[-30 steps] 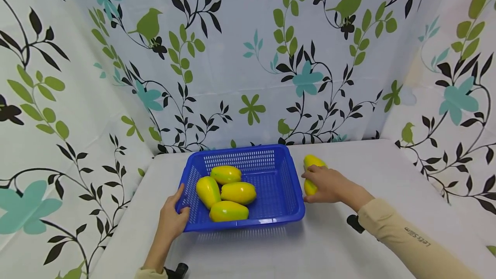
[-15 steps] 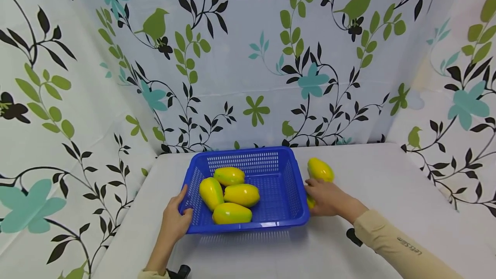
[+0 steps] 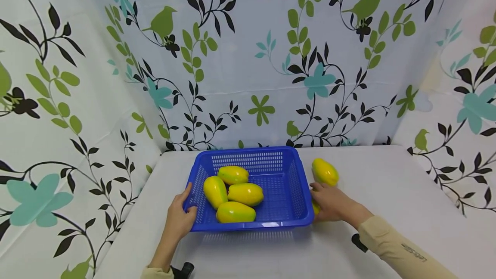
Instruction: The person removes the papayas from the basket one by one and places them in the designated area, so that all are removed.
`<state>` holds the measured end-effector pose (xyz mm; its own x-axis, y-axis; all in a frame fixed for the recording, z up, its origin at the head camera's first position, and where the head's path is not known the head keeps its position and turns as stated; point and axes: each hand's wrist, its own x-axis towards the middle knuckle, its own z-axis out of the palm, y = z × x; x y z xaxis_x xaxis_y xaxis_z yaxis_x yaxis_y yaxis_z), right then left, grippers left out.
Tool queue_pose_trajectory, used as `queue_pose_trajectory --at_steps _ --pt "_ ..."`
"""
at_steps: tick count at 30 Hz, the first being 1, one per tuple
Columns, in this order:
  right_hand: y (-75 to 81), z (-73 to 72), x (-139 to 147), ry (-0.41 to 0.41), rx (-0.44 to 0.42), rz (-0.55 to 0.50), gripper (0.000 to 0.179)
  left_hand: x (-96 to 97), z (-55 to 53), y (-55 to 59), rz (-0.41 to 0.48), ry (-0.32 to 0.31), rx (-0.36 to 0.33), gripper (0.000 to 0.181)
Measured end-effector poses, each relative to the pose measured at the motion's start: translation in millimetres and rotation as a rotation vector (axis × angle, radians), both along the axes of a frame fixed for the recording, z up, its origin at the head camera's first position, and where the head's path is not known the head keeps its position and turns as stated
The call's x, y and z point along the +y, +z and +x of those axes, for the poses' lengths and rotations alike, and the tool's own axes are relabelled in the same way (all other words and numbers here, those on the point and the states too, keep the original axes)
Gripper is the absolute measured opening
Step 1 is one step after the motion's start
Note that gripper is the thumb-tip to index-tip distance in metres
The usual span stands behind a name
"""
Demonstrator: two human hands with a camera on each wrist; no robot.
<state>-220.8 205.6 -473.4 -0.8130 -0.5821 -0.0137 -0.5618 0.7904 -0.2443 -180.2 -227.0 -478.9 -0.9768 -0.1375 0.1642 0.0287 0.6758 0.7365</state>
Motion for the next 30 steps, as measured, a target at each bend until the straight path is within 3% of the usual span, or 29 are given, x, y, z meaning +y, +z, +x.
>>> queue_pose_trajectory --at_steps 12,22,30 --pt "7.2 4.3 4 -0.034 -0.012 0.017 0.09 1.9 -2.5 -0.8 0.007 0.003 0.008 0.071" --pt "58.1 -6.3 8 -0.067 0.023 0.112 0.073 -0.1 -5.5 -1.0 0.002 0.002 0.017 0.071" --pt "92.5 -14.7 -1 -0.058 0.054 0.107 0.07 -1.2 -1.0 -1.6 0.017 0.015 0.003 0.071"
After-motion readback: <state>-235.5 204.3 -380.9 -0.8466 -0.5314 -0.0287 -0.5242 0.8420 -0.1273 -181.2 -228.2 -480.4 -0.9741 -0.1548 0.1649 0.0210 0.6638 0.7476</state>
